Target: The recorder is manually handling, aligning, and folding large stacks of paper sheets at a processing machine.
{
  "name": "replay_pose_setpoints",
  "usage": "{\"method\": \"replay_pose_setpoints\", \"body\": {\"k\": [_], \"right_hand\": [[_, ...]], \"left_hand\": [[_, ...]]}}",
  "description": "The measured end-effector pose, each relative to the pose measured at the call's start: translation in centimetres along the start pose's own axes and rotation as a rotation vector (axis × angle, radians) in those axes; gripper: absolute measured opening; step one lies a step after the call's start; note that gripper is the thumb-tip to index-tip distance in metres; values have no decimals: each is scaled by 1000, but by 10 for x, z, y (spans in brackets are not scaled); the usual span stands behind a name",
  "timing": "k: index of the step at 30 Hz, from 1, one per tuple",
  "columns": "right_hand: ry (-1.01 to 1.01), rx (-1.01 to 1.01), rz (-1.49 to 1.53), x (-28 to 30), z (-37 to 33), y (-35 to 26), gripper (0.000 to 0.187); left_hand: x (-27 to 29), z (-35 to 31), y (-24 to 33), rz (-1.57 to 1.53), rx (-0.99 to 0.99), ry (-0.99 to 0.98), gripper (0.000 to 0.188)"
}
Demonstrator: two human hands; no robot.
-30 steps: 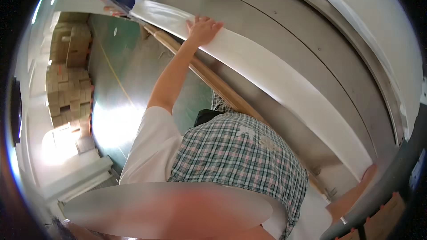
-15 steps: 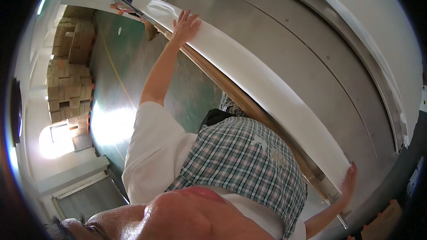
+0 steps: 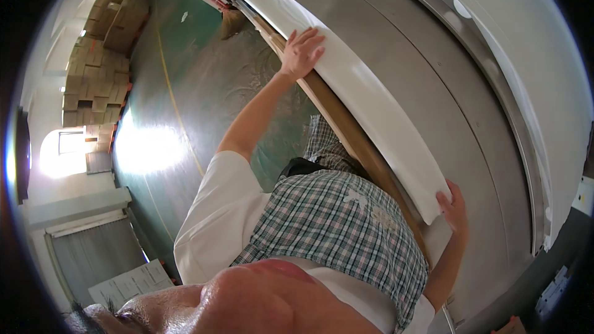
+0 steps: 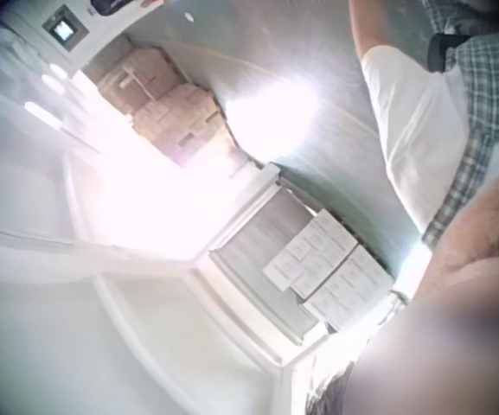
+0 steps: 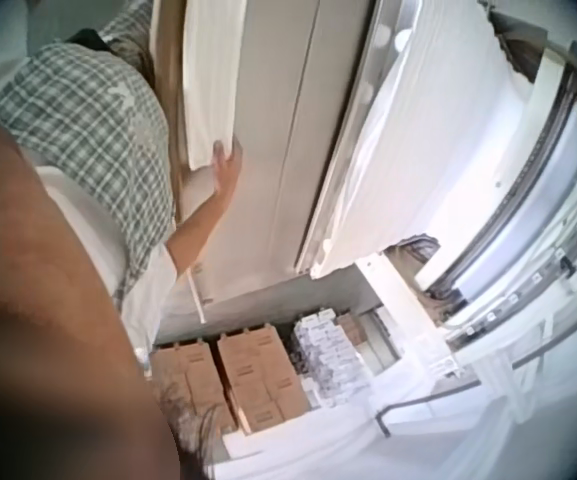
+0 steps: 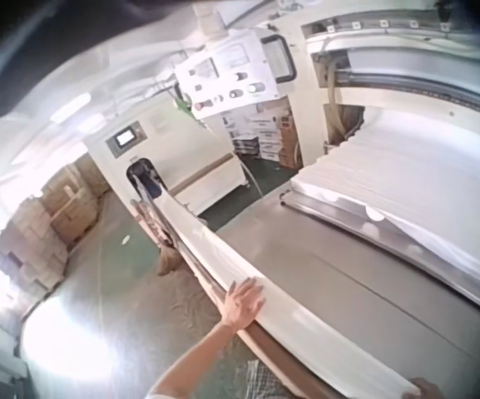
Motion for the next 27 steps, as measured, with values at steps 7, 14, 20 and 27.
{"method": "replay_pose_setpoints", "body": {"k": [7, 14, 20, 27], "right_hand": [[16, 114, -199, -37, 40, -74, 40], [-67, -30, -133, -74, 86, -109, 50], [-334, -60, -276, -100, 135, -137, 61], [-279, -93, -158, -141, 168, -192, 66]], "left_hand": [[8, 1, 7, -93, -52, -39, 28], [17, 14, -10, -139, -98, -162, 37], [25, 23, -34, -179, -134, -289, 41], [41, 43, -102, -155, -107, -221, 40]]}}
Point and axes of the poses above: each hand's wrist, its own z-axis towards the middle knuckle, its own x-axis out of the back of the hand, y = z × x, the point moved 10 cm from there along z, towards the middle knuckle, and after that the axes turned 8 degrees about -z, right-handed, at the moved point
